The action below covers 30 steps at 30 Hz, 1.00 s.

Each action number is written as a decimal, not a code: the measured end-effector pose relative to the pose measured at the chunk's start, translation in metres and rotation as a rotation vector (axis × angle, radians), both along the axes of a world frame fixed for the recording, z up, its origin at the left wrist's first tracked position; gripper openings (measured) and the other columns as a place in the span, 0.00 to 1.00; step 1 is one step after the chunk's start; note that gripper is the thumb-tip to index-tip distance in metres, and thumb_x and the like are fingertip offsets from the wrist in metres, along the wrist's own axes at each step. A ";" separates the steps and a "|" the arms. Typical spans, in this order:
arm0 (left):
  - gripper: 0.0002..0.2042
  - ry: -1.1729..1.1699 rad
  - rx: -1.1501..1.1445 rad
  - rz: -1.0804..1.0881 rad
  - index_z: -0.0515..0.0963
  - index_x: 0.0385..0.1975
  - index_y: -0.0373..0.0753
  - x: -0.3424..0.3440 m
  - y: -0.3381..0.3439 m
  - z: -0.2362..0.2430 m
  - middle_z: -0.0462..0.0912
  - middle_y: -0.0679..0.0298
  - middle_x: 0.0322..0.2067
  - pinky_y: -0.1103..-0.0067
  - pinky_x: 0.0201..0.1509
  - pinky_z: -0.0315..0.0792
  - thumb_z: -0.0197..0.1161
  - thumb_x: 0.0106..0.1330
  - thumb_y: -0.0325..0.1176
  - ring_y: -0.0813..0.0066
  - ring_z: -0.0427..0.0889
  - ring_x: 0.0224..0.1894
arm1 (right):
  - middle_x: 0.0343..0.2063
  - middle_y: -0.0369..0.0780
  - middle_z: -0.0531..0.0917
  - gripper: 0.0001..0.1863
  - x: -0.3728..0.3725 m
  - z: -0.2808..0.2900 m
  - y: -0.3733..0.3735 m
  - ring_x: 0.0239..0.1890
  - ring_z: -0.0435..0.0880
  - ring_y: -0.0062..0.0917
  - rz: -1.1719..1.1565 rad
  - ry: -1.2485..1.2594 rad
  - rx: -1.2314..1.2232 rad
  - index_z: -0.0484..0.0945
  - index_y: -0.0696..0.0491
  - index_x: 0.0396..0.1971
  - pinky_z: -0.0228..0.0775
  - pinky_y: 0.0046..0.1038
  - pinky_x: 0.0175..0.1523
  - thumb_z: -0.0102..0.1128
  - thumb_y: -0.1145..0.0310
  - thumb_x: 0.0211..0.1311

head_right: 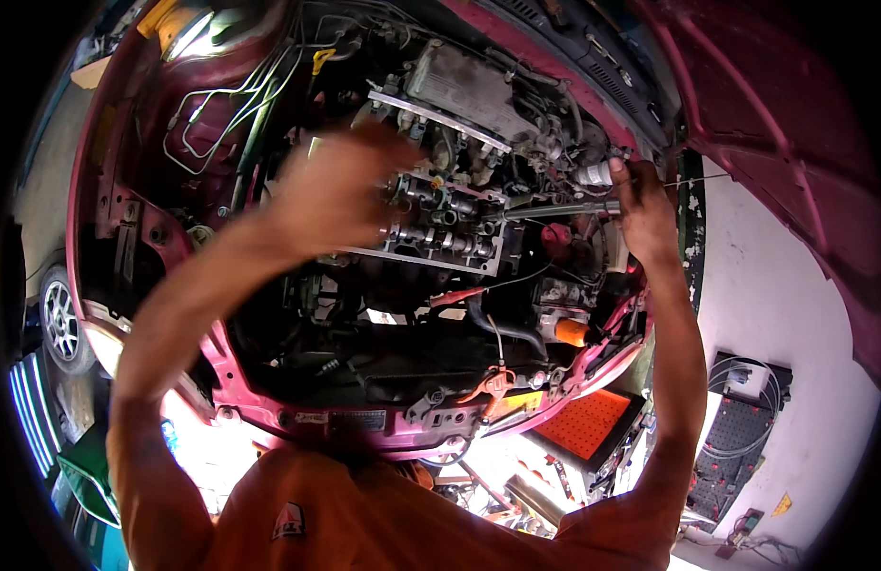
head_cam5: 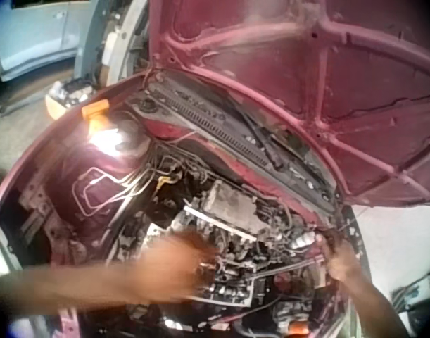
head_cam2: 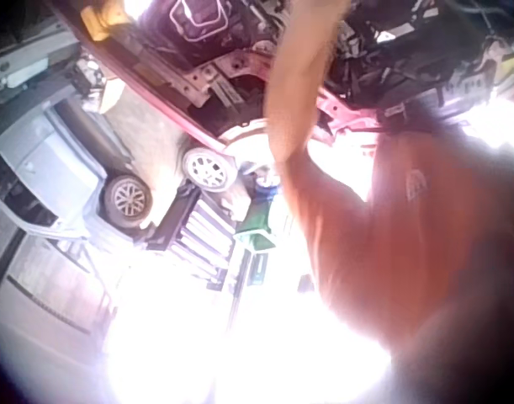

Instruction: The person uses a socket wrench and then a torque wrench to tighten bolts on the cylinder head of a car engine.

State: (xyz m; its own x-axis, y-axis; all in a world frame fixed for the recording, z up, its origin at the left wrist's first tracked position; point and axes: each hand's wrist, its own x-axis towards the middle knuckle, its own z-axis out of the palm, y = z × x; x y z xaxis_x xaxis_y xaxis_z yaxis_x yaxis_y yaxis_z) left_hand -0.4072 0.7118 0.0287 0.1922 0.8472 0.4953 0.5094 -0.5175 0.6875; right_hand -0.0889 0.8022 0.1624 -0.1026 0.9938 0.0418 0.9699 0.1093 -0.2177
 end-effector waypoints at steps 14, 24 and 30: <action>0.07 -0.450 -0.124 0.063 0.79 0.24 0.39 0.300 0.087 -0.016 0.82 0.56 0.26 0.53 0.53 0.63 0.61 0.51 0.36 0.58 0.79 0.38 | 0.29 0.44 0.84 0.32 0.026 0.039 -0.102 0.28 0.82 0.21 0.426 0.329 -0.881 0.65 0.64 0.59 0.74 0.26 0.34 0.58 0.55 0.64; 0.09 -0.468 -0.178 -0.084 0.81 0.18 0.41 0.271 0.076 0.004 0.81 0.55 0.24 0.60 0.57 0.59 0.63 0.46 0.40 0.56 0.77 0.42 | 0.23 0.44 0.79 0.28 0.070 0.073 0.062 0.28 0.79 0.30 0.204 -0.317 -0.132 0.80 0.58 0.36 0.71 0.30 0.40 0.40 0.47 0.72; 0.08 -0.594 -0.308 0.010 0.78 0.19 0.38 0.288 0.094 -0.009 0.77 0.51 0.25 0.59 0.58 0.61 0.62 0.44 0.36 0.55 0.76 0.43 | 0.21 0.48 0.77 0.31 0.074 0.071 -0.041 0.20 0.76 0.33 0.457 -0.219 -0.774 0.78 0.62 0.36 0.67 0.32 0.28 0.39 0.46 0.71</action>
State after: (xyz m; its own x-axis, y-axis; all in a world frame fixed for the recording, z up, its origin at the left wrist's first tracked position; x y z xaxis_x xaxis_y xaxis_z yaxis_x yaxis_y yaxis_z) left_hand -0.1188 0.8054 0.0200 -0.0474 0.9672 0.2495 0.0026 -0.2497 0.9683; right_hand -0.0150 0.7610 0.2335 -0.4187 0.5976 -0.6838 0.8966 0.3915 -0.2069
